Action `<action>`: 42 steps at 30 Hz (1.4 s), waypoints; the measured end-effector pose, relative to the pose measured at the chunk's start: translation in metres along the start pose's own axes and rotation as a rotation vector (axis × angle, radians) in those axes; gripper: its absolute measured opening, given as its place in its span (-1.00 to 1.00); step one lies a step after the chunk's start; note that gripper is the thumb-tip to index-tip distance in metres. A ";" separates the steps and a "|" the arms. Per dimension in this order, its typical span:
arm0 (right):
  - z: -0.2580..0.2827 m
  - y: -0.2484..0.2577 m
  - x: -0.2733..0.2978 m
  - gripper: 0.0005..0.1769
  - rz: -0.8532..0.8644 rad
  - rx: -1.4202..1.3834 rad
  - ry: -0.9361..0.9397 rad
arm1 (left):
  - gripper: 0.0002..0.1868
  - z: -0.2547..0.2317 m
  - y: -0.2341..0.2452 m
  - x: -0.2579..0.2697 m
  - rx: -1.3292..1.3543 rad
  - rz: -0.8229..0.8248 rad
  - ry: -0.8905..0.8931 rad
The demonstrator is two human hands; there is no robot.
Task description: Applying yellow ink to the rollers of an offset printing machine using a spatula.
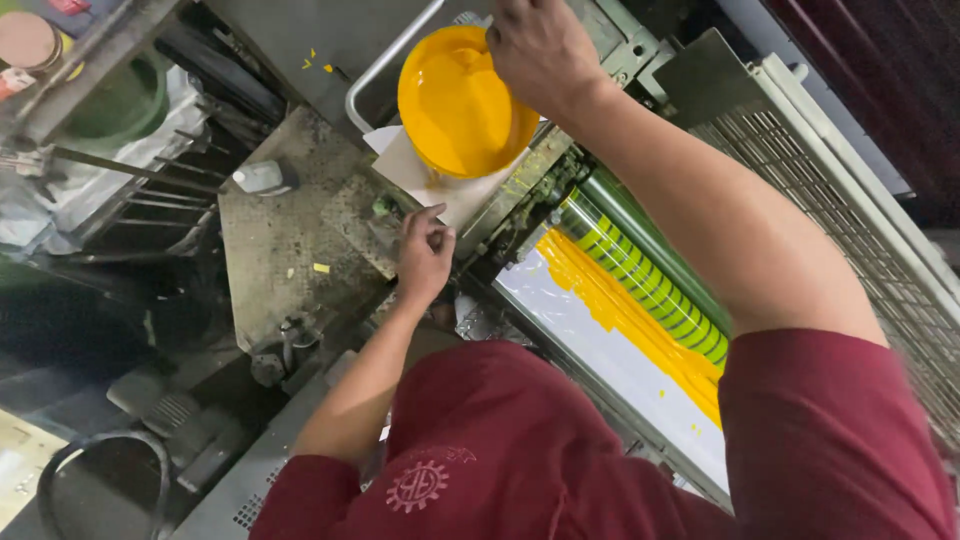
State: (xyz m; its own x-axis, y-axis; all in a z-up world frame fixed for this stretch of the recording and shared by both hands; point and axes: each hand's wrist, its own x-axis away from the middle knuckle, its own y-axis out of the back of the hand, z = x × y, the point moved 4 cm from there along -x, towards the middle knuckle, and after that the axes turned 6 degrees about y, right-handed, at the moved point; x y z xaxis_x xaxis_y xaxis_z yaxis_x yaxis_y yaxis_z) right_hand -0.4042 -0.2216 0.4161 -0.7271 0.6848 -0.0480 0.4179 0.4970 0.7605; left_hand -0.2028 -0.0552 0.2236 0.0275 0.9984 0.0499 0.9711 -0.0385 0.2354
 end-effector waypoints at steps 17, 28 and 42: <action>0.022 -0.031 0.020 -0.75 0.370 -0.642 -0.105 | -0.67 0.064 0.049 0.014 -0.076 -0.052 0.117; 0.018 0.014 0.005 -0.81 0.174 -0.226 -0.056 | -0.72 0.064 0.071 0.015 -0.136 -0.094 0.050; -0.013 0.036 0.069 -0.79 -0.142 -0.304 -0.223 | -0.74 0.082 0.072 0.021 -0.133 -0.074 0.198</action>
State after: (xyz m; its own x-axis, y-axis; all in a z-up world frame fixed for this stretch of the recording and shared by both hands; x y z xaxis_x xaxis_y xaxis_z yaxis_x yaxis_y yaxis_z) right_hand -0.4467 -0.1634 0.4486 -0.6163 0.7358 -0.2806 0.1167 0.4377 0.8915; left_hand -0.1130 -0.0339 0.1617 -0.1027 0.9714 0.2142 0.9285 0.0164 0.3709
